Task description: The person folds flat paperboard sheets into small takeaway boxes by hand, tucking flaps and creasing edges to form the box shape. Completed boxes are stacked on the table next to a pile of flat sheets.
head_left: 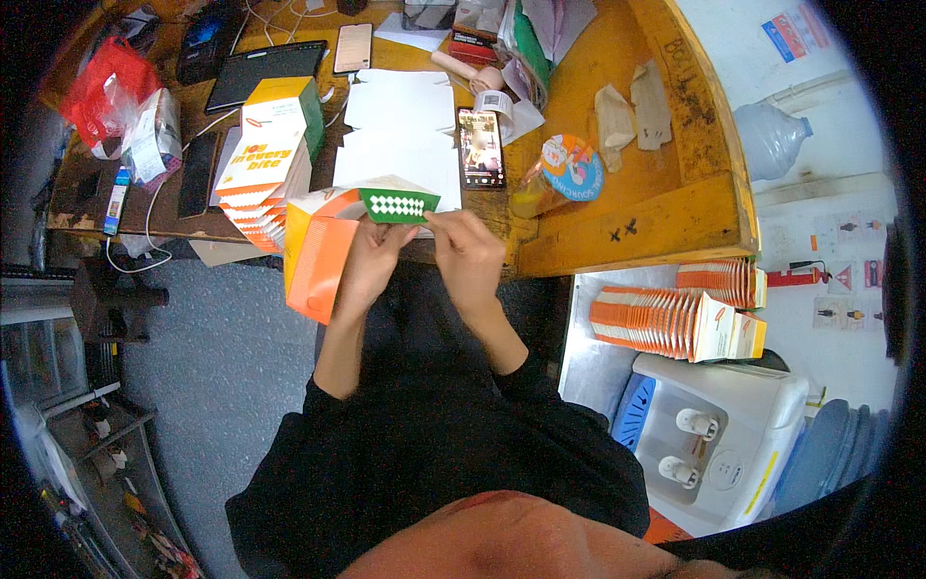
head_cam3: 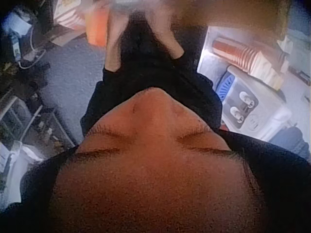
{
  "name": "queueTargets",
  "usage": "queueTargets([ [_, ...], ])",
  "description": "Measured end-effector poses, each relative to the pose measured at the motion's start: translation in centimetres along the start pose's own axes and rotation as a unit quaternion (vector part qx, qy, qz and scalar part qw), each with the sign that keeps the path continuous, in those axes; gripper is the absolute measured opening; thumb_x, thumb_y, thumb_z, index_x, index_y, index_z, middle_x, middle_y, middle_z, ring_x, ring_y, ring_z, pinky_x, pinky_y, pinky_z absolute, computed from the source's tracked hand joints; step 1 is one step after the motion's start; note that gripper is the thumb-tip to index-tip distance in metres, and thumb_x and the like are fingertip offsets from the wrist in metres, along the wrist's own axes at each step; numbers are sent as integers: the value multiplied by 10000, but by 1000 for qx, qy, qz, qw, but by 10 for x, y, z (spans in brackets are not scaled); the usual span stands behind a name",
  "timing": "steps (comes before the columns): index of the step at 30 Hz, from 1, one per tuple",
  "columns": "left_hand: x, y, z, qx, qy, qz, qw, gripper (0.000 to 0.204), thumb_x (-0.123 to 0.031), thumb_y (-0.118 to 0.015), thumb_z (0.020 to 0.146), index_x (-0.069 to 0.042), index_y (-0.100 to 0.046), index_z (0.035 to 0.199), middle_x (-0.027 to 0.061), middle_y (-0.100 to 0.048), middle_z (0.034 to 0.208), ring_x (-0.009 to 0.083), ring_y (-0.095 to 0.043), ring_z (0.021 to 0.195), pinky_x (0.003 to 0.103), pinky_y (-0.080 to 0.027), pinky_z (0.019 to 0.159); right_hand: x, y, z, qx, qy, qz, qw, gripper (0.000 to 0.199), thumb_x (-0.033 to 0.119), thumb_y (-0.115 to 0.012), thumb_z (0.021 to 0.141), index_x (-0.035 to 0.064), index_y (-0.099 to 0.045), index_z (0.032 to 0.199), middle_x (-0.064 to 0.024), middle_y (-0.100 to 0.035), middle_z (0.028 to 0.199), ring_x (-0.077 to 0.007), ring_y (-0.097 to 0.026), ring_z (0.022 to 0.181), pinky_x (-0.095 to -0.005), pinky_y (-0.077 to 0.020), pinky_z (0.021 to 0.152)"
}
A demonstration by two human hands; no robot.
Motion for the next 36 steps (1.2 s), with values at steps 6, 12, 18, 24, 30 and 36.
queueTargets([
  [6, -4, -8, -23, 65, -90, -42, 993, 338, -44, -638, 931, 14, -530, 1247, 90, -610, 1224, 151, -599, 1099, 298, -496, 926, 7, 7, -7, -42, 42, 14, 998, 213, -100, -713, 722, 18, -747, 896, -98, -679, 806, -197, -678, 688, -285, -524, 591],
  [12, -3, -14, -28, -38, -55, 10, 998, 237, -60, -682, 915, 34, -644, 1128, 90, -697, 1070, 93, -641, 943, 252, -513, 819, 7, 10, -9, -39, 38, 43, 998, 183, -87, -733, 714, 14, -744, 866, -85, -656, 762, -188, -659, 650, -271, -506, 561],
  [18, -22, -12, -40, -65, -84, -88, 990, 350, 14, -658, 904, 63, -552, 1233, 112, -710, 1028, 117, -677, 860, 229, -542, 774, 12, 21, -8, -82, 131, 84, 984, 317, 60, -836, 704, 22, -703, 988, -96, -678, 924, -231, -665, 851, -374, -528, 770],
  [24, -45, 25, -59, 37, 56, -182, 981, 335, -90, -666, 918, 56, -559, 1199, 138, -726, 879, 84, -650, 616, 193, -502, 534, -10, 26, 3, -43, 102, 95, 989, 538, 188, -797, 784, 53, -559, 1248, -120, -693, 1130, -318, -662, 1065, -543, -309, 1105],
  [30, -48, 50, -63, -85, 63, 263, 959, 350, -318, -601, 980, 5, -635, 851, 46, -625, 572, 105, -571, 449, 206, -438, 423, -3, 33, -6, -14, 69, 140, 988, 363, 31, -669, 826, -4, -615, 1183, -141, -727, 994, -230, -724, 858, -295, -549, 741],
  [36, -36, 38, -54, -48, -290, 258, 920, 486, -372, -500, 1017, -44, -456, 1373, 135, -640, 1169, 173, -622, 1038, 279, -482, 886, 27, 30, -12, 151, -139, 505, 838, 665, 485, -455, 1006, -7, -350, 1440, -149, -557, 1268, -208, -541, 1160, -343, -384, 1028],
])
Point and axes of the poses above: each hand's wrist, its own z-axis towards the middle knuckle, its own y-axis out of the back of the hand, x = y × z, the point moved 1 cm from there along z, towards the middle knuckle
